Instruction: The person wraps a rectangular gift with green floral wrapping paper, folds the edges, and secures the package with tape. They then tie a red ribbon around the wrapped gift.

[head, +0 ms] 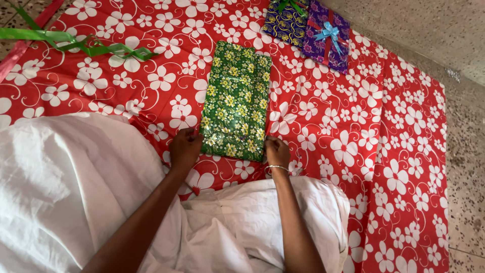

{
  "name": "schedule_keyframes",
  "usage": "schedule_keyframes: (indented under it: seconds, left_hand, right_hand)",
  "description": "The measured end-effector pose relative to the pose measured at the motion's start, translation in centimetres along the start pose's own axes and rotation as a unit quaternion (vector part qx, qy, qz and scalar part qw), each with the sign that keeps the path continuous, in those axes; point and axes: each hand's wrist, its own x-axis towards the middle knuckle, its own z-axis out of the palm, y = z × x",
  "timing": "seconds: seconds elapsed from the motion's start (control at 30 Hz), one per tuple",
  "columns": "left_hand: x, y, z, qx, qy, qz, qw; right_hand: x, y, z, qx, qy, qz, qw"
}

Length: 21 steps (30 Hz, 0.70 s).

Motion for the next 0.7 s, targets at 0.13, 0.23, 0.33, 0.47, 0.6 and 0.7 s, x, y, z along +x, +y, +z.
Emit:
schedule_keyframes:
  seconds: [0.13, 0.23, 0.33, 0.47, 0.6, 0.7]
  left_hand:
    - [1.0, 0.9, -0.9, -0.085, -0.070, -0.142, 0.984]
    - [1.6, 2.1, -1.6, -0.355, -0.174, -0.225, 0.891]
    - [0.9, 2.8, -1.3, -0.516, -0.244, -0.243, 0.784]
    - [-0.4, 2.6, 0.7, -0.449, -0.236, -0.178, 0.843]
    - [-0.6, 2.5, 1.3, -0.427, -0.208, -0.235, 0.848]
    - [-0.2, 3.1, 1.3, -0.424, -0.198, -0.251, 0.847]
  right_hand:
    - [0.1, 0.3, 0.4, -0.125, 0.029, -0.100, 0.987]
    - [-0.2, -0.3, -0.2, 0.052, -0.018, 0.037, 0.998]
    - [-0.9, -1.7, 0.2, 0.254, -0.089, 0.189, 0.944]
    - [-2.4, -2.1, 1.9, 0.268, -0.123, 0.141, 0.945]
    - [-1.9, -0.7, 1.4, 0.259, -0.090, 0.114, 0.955]
    - [-1.5, 0.4, 0.8, 0.225, -0.037, 0.061, 0.972]
